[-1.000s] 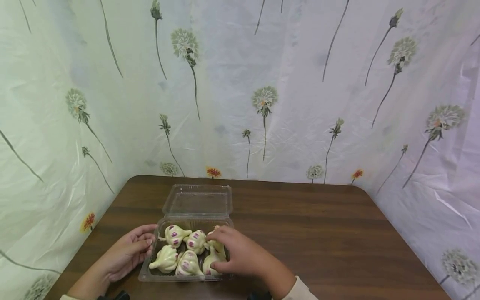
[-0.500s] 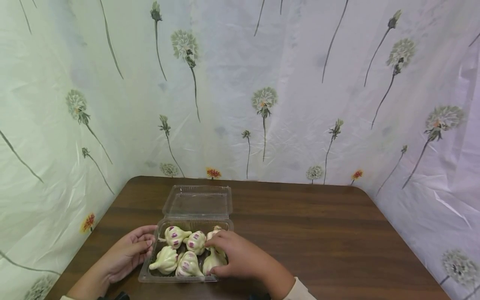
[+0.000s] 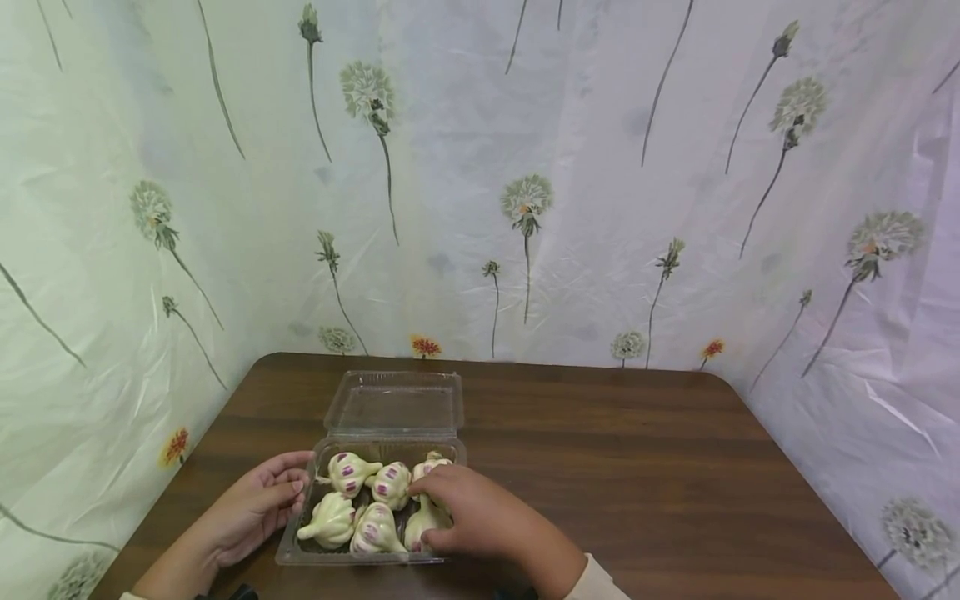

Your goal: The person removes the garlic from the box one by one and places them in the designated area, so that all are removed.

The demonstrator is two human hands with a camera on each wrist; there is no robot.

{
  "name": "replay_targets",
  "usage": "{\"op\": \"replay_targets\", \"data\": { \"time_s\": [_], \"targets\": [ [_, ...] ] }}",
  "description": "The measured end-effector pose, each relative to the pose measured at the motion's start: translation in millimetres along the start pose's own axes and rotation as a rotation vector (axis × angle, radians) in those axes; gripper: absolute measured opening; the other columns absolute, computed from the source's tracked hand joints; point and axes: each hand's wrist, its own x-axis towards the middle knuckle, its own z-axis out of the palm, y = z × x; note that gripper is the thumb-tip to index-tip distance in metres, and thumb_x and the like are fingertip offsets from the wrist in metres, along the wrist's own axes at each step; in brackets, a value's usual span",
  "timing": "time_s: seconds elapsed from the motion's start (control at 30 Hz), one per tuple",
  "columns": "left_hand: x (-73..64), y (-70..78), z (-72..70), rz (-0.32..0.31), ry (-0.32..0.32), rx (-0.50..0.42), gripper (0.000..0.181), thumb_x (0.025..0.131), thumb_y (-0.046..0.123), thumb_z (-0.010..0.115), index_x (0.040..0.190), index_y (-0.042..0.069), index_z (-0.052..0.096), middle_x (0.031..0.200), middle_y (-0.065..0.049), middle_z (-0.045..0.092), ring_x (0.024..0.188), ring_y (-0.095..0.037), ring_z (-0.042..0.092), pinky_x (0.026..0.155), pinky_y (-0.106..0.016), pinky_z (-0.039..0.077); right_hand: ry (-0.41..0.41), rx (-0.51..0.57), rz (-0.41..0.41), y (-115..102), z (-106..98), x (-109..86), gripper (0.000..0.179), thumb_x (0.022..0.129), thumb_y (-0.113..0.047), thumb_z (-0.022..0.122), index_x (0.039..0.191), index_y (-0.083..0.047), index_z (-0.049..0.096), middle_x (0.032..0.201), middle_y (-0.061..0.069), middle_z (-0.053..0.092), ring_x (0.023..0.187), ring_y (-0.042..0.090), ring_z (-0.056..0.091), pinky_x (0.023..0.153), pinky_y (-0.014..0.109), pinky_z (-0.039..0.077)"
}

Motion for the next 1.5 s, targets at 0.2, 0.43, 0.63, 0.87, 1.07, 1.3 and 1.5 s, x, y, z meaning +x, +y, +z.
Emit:
{"op": "replay_targets", "data": {
  "time_s": [0.2,0.43,0.63,0.87,1.07,1.3,1.5],
  "targets": [
    [0.4,0.8,0.0,0.002,0.0,-0.003,0.059,0.105,0.005,0.061,0.155,0.0,0.031,0.111,0.002,0.061,0.091,-0.006,0.064,0.084,-0.02,0.059,-0.006,-0.008,0.01,1.8,0.9,1.2,0.048,0.094,-0.029,0.077,0.139,-0.017,0.065,0.138,-0.008,0.064,0.132,0.014,0.057,0.11,0.038,0.05],
    [0.2,1.6,1.1,0.002,0.004,0.003,0.06,0.105,0.005,0.061,0.156,-0.001,0.029,0.11,0.002,0.061,0.091,-0.006,0.063,0.084,-0.02,0.058,-0.024,-0.002,0.039,1.4,0.1,1.4,0.047,0.095,-0.031,0.077,0.139,-0.019,0.065,0.139,-0.009,0.064,0.133,0.015,0.057,0.11,0.04,0.05],
    [-0.2,0.4,0.7,0.001,0.004,-0.002,0.059,0.105,0.005,0.06,0.156,-0.001,0.03,0.11,0.003,0.061,0.091,-0.006,0.063,0.084,-0.02,0.058,-0.025,-0.009,0.033,0.4,0.1,1.0,0.046,0.095,-0.029,0.077,0.138,-0.019,0.066,0.139,-0.009,0.064,0.133,0.015,0.057,0.109,0.039,0.051],
    [0.0,-0.7,0.6,0.004,0.001,0.003,0.059,0.105,0.005,0.06,0.156,-0.001,0.031,0.11,0.002,0.061,0.091,-0.006,0.064,0.084,-0.02,0.058,0.005,-0.009,0.014,-0.8,1.9,0.1,0.045,0.093,-0.021,0.075,0.137,-0.016,0.067,0.137,-0.008,0.065,0.132,0.015,0.058,0.11,0.039,0.05],
    [0.2,0.0,1.0,0.004,0.0,-0.001,0.058,0.105,0.005,0.06,0.156,-0.001,0.031,0.11,0.002,0.061,0.091,-0.006,0.064,0.083,-0.02,0.059,0.035,-0.013,-0.002,0.2,3.4,-0.2,0.04,0.092,-0.017,0.074,0.132,-0.016,0.069,0.131,-0.008,0.067,0.128,0.012,0.06,0.107,0.036,0.052],
    [-0.7,0.9,1.4,0.001,0.005,0.009,0.059,0.105,0.005,0.059,0.156,-0.002,0.029,0.11,0.002,0.061,0.091,-0.006,0.063,0.083,-0.02,0.058,0.081,-0.011,-0.021,3.5,5.7,0.3,0.03,0.095,-0.014,0.071,0.124,-0.018,0.072,0.124,-0.009,0.07,0.12,0.008,0.063,0.101,0.031,0.055],
    [-1.0,1.5,1.1,0.001,0.002,0.016,0.061,0.105,0.006,0.06,0.157,-0.003,0.028,0.111,0.001,0.06,0.092,-0.007,0.063,0.084,-0.02,0.058,0.104,0.022,-0.034,2.6,4.6,-1.1,0.023,0.098,-0.013,0.07,0.12,-0.018,0.073,0.119,-0.01,0.07,0.113,0.005,0.064,0.094,0.028,0.056]
  ]
}}
